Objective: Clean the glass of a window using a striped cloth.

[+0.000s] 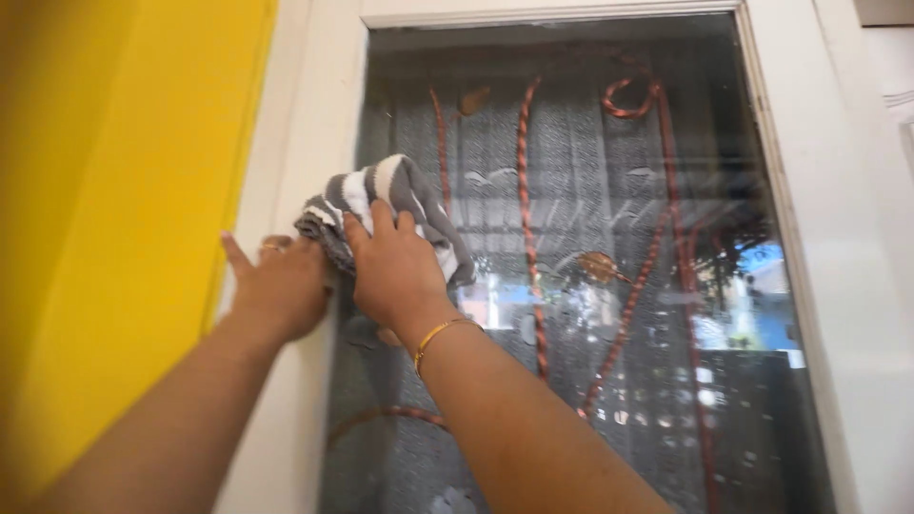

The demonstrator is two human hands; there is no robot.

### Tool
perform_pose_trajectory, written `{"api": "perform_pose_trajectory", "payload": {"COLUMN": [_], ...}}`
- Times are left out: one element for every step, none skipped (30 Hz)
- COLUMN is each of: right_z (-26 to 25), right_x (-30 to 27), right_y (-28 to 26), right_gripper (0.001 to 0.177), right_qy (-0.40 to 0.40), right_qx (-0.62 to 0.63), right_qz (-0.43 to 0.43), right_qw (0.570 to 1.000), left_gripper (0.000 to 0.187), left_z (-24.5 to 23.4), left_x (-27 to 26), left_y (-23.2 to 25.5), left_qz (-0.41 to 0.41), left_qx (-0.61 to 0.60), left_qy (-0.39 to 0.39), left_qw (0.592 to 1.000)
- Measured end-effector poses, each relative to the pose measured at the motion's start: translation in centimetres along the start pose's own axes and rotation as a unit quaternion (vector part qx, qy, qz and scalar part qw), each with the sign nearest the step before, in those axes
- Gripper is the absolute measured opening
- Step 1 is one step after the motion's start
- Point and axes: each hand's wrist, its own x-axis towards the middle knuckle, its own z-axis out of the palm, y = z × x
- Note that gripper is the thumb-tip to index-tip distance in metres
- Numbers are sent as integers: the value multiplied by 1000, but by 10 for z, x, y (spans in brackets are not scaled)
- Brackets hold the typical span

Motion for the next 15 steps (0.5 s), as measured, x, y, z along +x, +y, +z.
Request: {"api": "perform_pose_trajectory", "payload": {"right_z": [-1,-6,-11,-16,-20,-26,-31,-36,-41,-45,-49,-52,-55,-61,-68], "right_x": [-4,-9,-14,-18,-24,-28,-32,-36,-39,-43,-45,-48,-50,-52,-53], "right_y": [5,10,16,21,29,35,42,52,61,69,79,89,99,110,120], "right_gripper": [67,67,64,61,61,57,54,54,53,52,52,52,52,52,54], "right_qy": [5,1,-4,-9,-13,-16,-19,-20,-11,-3,-5,14,33,31,40], "right_qx": [-14,-18,-35,-52,-57,-65,-74,-78,-73,-66,-69,-66,-63,-65,-74], "right_qz": [-25,-24,-37,-51,-50,-62,-74,-73,-82,-91,-90,-96,-102,-100,-98], "right_qw": [1000,1000,999,997,997,996,994,994,994,994,994,993,992,992,992], "left_gripper": [50,50,65,82,82,83,85,85,84,84,84,84,85,85,81], "left_z": [2,3,4,5,8,9,10,10,10,10,14,17,21,23,26], "left_x": [1,2,3,5,5,6,7,7,8,7,9,11,12,16,19], "left_y": [-1,-2,-3,-4,-5,-6,-7,-6,-6,-6,-5,-5,-5,-3,0], "left_qz": [0,3,-1,-5,-2,-2,-2,1,-7,-16,-14,-17,-21,-18,-24], "left_qx": [6,1,-28,-58,-63,-55,-47,-52,-37,-22,-25,-1,22,20,72], "left_qy": [-4,-6,3,13,12,14,16,16,14,11,10,30,50,49,64], "left_qw": [1000,1000,1000,998,998,998,999,999,999,1000,1000,999,998,998,995]}}
